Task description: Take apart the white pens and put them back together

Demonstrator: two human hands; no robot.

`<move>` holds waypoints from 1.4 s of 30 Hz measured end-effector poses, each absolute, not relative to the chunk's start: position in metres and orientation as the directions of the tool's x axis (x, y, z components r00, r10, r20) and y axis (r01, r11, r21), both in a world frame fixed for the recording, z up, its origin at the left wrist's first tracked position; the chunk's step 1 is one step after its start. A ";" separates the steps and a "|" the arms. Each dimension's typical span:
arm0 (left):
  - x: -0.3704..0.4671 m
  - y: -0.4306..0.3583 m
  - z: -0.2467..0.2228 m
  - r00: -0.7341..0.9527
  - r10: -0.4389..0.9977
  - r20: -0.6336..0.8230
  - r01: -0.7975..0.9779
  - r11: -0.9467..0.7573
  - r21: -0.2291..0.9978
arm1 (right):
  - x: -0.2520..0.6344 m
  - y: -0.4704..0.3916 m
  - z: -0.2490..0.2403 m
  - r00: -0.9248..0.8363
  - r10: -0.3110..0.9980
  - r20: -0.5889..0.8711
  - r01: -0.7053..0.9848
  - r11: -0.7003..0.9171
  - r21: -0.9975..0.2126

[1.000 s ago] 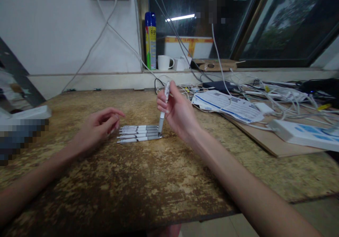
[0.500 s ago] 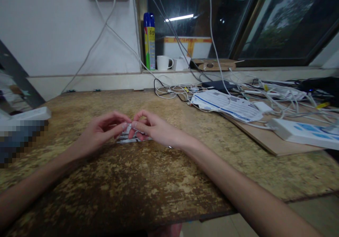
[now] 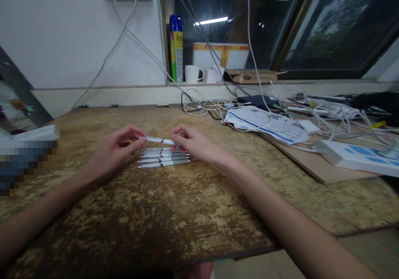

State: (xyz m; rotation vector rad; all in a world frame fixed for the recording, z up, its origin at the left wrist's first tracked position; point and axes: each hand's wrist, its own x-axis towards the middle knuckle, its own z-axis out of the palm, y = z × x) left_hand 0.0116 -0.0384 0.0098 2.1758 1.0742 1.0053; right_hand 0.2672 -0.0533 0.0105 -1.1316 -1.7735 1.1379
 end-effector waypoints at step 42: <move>0.000 -0.024 -0.001 0.272 0.917 0.291 0.604 -0.398 0.690 | 0.275 -0.020 -0.027 0.017 0.977 0.215 0.174 0.208 -0.962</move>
